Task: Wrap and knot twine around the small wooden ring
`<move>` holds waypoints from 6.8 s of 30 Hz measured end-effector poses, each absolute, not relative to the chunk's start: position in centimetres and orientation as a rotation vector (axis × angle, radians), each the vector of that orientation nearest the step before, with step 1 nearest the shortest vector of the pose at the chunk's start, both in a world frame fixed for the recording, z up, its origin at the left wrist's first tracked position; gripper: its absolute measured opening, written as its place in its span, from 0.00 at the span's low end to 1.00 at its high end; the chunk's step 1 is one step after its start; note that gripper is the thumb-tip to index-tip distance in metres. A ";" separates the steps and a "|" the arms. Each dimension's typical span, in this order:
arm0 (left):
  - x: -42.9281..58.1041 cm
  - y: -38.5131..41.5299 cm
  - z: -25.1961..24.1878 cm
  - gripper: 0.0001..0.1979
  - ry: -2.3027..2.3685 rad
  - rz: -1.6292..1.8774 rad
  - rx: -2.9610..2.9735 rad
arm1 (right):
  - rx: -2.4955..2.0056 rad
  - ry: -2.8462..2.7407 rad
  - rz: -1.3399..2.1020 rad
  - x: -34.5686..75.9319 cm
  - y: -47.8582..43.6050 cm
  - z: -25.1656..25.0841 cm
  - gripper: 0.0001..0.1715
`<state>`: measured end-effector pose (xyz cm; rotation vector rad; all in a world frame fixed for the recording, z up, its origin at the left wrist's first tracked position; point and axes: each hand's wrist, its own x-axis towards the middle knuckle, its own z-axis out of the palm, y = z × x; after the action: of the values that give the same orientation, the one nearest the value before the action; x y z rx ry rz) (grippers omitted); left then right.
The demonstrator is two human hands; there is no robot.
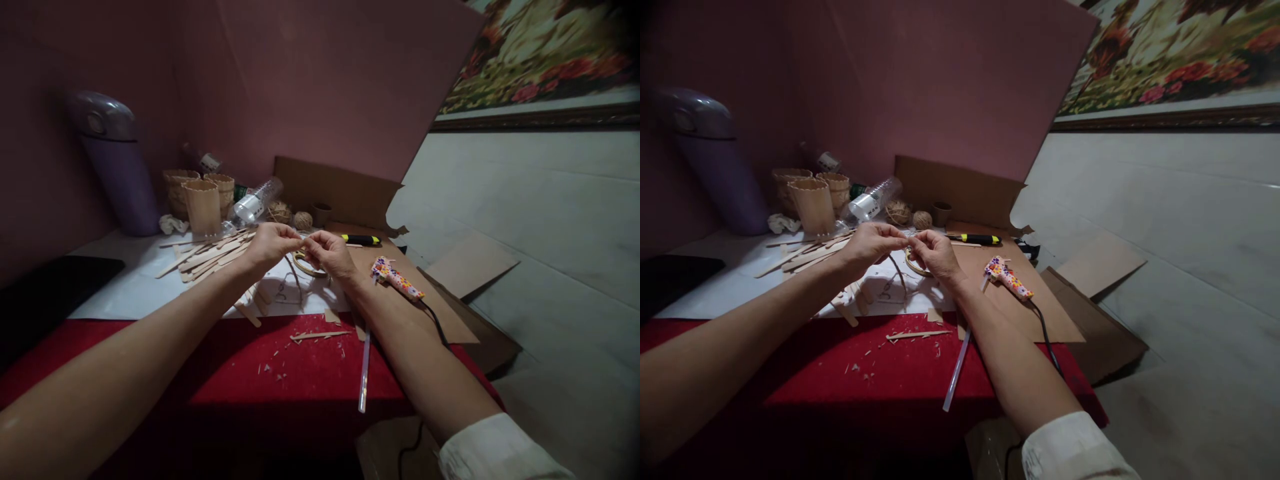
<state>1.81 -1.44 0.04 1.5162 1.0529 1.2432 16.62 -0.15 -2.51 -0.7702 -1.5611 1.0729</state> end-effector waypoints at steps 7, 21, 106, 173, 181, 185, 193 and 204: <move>1.9 -0.7 -0.6 0.10 1.159 1.361 1.828 | -0.739 -1.681 1.162 17.2 0.1 -2.8 0.25; 0.9 -1.4 0.3 0.12 0.999 1.088 1.518 | -0.769 -1.548 1.230 17.7 -0.1 -2.0 0.21; -1.9 3.0 -3.0 0.07 1.613 1.265 1.858 | -0.992 -0.946 1.084 19.4 0.8 -0.8 0.09; 0.7 -0.1 -2.2 0.18 1.184 1.352 2.159 | -0.934 -1.511 0.736 16.9 -1.6 -3.2 0.18; -0.2 0.5 -1.6 0.14 0.978 1.171 1.662 | -0.965 -1.422 0.757 17.3 -1.2 -3.2 0.17; -1.6 0.3 -0.3 0.08 0.807 0.994 1.404 | -0.948 -1.370 0.789 17.5 -0.8 -2.7 0.16; -2.8 0.9 -0.6 0.11 0.754 0.957 1.324 | -0.913 -1.361 0.786 18.2 0.0 -2.5 0.19; -3.3 1.4 -0.3 0.11 0.779 1.071 1.386 | -0.889 -1.472 0.663 18.8 0.4 -2.5 0.18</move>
<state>-3.32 1.36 -0.32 1.3858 0.7789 1.0708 18.83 0.39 -2.54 -0.8888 -1.4721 0.6626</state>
